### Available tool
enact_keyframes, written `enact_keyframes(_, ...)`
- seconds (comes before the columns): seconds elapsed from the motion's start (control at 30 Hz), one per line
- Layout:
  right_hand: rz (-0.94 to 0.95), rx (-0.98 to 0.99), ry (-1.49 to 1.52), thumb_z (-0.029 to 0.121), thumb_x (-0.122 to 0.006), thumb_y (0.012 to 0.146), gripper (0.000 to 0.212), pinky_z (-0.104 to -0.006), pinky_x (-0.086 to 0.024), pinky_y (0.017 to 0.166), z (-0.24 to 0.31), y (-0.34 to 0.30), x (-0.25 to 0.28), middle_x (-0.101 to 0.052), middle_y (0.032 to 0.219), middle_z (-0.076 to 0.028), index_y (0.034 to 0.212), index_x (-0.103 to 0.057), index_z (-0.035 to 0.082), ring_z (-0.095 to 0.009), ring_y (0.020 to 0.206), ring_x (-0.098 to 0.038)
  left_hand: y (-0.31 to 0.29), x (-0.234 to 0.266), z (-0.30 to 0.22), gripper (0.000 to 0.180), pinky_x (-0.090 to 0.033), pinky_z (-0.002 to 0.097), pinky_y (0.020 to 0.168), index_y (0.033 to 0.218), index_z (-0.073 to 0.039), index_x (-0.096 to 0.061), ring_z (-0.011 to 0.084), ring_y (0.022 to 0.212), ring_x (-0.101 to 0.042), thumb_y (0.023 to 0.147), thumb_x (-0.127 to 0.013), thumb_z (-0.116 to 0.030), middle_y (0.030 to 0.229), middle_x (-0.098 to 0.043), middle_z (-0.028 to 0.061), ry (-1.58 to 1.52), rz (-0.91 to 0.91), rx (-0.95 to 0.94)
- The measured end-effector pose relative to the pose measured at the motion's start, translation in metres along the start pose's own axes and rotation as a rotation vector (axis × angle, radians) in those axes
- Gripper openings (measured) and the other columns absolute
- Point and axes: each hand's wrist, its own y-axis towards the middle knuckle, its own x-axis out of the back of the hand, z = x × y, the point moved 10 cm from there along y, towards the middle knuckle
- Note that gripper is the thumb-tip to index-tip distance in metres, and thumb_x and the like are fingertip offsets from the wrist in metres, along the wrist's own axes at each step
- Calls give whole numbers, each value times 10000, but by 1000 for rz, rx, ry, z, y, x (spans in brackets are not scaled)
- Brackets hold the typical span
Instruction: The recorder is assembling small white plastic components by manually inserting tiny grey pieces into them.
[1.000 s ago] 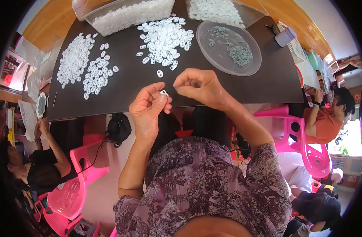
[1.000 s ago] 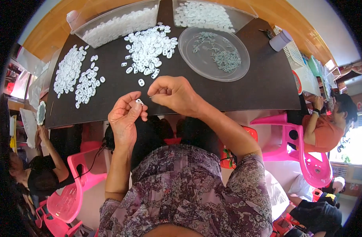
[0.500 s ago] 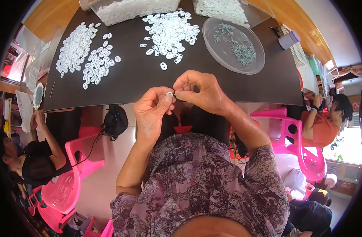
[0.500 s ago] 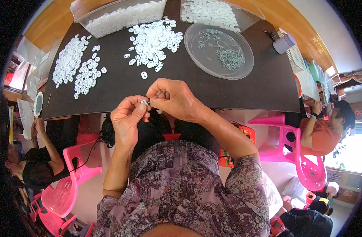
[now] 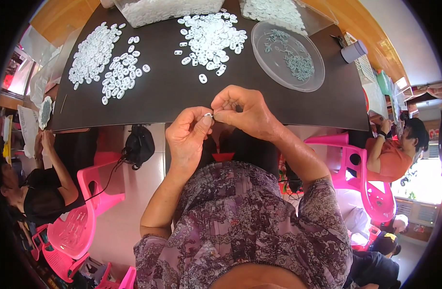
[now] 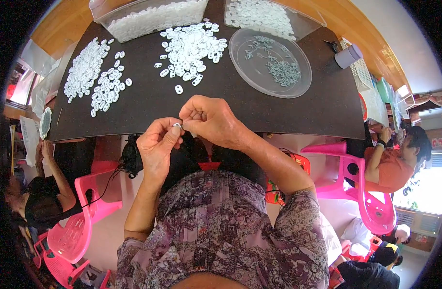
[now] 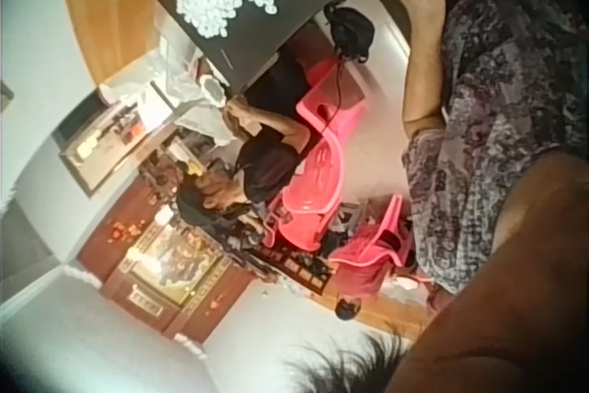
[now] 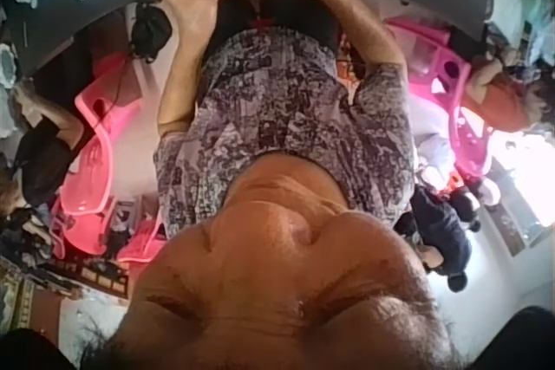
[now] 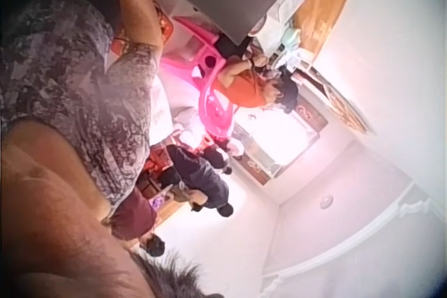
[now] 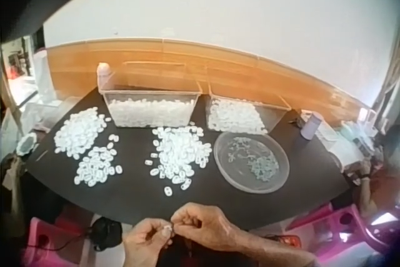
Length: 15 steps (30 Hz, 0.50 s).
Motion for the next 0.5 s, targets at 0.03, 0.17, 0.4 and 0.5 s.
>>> enact_keyframes(0.03,-19,-10,48,51,-633,792,123,-216,-452,530,-2,0,1,-580,678,-13,870,-572,-22,-49,610,-543,0,1,-2,132,-429,177,556,934,14,-619,61,632,-529,864,-611,-98,781,-610,26,29,-11,-32)
enact_keyframes(0.17,-41,-13,55,48,-635,790,127,-211,-452,528,-8,0,-3,-583,687,-18,869,-570,-28,-49,608,-546,-1,1,-4,132,-426,171,546,930,16,-616,51,622,-520,864,-613,-99,776,-605,16,159,-46,-121)
enact_keyframes(0.4,-161,-12,159,24,-628,795,132,-204,-469,580,-15,-1,-5,-612,772,-39,903,-569,-23,-58,682,-572,0,8,-14,85,-429,181,540,906,23,-630,53,625,-521,857,-596,-39,769,-579,16,223,-126,-156)
enact_keyframes(0.5,-162,-6,198,10,-627,800,136,-203,-483,632,-15,0,-7,-633,823,-51,921,-575,-23,-70,742,-595,0,10,-12,86,-432,191,538,909,25,-638,58,628,-527,851,-578,7,768,-555,20,131,-133,-96)
